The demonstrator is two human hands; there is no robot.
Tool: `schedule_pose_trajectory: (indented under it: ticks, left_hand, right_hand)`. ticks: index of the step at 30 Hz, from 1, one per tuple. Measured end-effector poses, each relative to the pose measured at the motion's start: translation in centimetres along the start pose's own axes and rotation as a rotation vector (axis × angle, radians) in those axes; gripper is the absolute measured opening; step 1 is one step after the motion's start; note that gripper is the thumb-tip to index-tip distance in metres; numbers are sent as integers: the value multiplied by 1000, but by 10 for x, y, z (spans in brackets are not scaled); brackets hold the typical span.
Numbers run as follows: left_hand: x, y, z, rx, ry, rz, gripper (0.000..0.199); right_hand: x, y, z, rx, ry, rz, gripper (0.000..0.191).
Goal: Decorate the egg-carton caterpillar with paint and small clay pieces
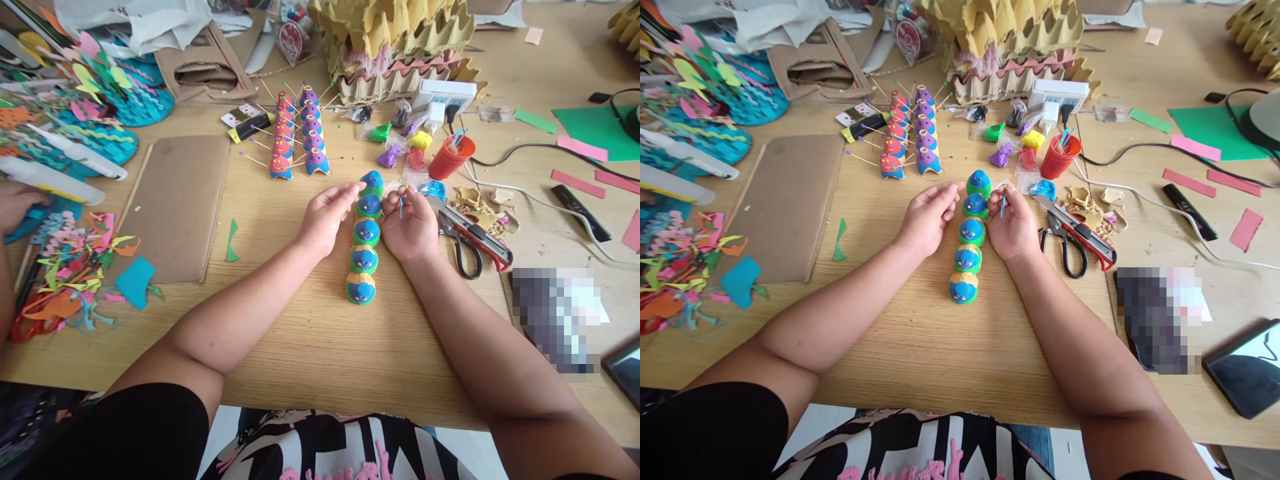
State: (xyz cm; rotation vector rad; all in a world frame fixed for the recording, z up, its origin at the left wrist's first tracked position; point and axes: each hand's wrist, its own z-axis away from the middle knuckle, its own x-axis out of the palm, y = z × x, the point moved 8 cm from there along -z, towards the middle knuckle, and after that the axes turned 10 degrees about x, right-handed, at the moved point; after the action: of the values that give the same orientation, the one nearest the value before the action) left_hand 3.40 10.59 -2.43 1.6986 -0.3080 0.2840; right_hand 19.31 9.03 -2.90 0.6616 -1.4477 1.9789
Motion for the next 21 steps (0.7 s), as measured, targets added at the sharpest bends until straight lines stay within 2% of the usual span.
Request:
schedule_pose_trajectory:
  ticks: [7,14,17,21]
  left_hand:
    - [1,1,0,4,-23,-2,19]
    - [2,0,0,23,-54,-131,39]
    - [4,6,3,88,-93,-234,49]
    - [10,25,9,275,-191,-432,60]
  right_hand:
    - [1,0,1,8,10,0,34]
    - [0,-1,1,-2,17,-7,34]
    - [0,-1,1,-6,5,-23,33]
    - [-1,-1,1,-7,7,-37,32]
